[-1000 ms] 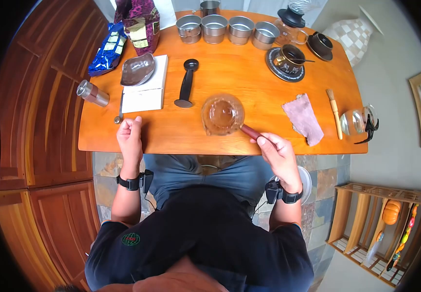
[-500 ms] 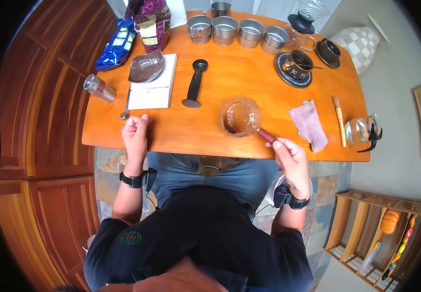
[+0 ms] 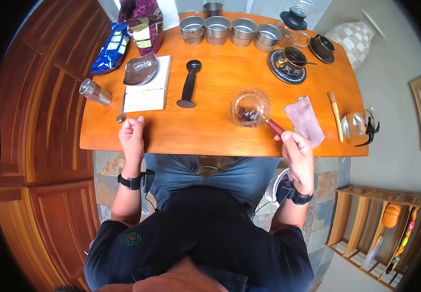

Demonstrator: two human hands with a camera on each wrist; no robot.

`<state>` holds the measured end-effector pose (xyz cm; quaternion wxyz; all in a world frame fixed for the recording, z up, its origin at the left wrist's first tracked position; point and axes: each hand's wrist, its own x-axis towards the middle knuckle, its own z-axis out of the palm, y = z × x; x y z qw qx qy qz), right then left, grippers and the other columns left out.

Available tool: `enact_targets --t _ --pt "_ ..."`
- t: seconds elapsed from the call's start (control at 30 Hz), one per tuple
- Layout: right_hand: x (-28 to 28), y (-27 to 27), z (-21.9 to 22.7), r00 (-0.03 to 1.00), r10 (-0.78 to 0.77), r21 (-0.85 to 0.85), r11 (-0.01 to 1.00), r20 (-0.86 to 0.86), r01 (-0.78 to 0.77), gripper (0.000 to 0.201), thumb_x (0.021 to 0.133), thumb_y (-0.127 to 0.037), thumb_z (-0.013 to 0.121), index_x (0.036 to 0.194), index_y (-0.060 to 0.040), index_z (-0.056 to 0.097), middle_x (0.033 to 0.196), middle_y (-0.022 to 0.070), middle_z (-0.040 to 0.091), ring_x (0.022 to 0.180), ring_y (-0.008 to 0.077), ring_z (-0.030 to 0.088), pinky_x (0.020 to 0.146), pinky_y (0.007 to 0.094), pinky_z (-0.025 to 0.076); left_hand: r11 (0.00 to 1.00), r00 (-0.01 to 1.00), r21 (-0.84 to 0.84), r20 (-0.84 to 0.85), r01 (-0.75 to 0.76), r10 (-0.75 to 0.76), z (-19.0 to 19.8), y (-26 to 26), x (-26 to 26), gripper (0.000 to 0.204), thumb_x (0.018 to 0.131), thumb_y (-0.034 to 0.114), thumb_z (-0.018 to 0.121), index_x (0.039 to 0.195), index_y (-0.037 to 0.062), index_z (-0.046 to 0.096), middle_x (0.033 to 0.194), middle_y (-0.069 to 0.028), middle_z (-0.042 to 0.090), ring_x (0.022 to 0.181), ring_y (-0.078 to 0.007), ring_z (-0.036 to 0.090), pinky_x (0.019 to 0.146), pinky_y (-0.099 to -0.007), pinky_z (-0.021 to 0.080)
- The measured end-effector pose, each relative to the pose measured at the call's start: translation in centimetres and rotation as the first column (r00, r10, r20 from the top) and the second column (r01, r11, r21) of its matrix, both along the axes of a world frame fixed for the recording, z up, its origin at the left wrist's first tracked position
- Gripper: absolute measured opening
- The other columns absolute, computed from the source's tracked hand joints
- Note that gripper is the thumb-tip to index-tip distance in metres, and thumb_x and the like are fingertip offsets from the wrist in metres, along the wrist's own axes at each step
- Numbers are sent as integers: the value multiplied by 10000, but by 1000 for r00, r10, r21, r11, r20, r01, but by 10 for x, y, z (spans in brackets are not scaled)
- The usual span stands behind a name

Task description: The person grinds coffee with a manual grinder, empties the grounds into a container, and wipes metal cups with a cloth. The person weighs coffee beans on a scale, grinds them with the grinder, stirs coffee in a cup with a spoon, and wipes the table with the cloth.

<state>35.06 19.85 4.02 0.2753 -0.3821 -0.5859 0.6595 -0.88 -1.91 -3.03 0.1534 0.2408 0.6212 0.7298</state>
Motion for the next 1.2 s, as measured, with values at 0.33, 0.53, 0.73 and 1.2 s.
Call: enact_targets --t 0.33,0.53,0.73,1.2 --pt "-8 -13 -3 990 119 -6 993 69 -119 238 1026 -212 597 995 -2 704 575 -111 391 493 -3 300 465 221 203 999 999 5 -20 -37 37 1 -2 1 326 990 62 649 712 110 484 670 117 420 614 9 290 552 -184 253" --pt "-23 -8 5 993 103 29 994 63 -105 263 1034 -225 588 1008 11 701 586 -116 395 507 -7 302 473 217 211 1000 999 -3 -27 -26 26 8 1 6 317 994 68 646 718 104 494 667 118 430 613 14 296 546 -185 248" --pt "-14 -1 0 985 162 -3 987 61 -162 263 1032 -224 593 1008 14 702 593 -112 399 517 -5 305 483 216 212 1000 1000 18 -14 -19 20 -1 -3 0 313 992 64 645 720 106 496 686 115 421 627 12 298 560 -182 250" --pt "-36 -5 2 990 139 -10 990 -2 -139 309 1045 -278 571 1017 6 688 599 -111 372 514 9 280 476 229 203 999 999 -23 -29 -35 35 1 0 2 324 988 61 650 712 108 487 663 117 413 613 9 282 558 -184 250"
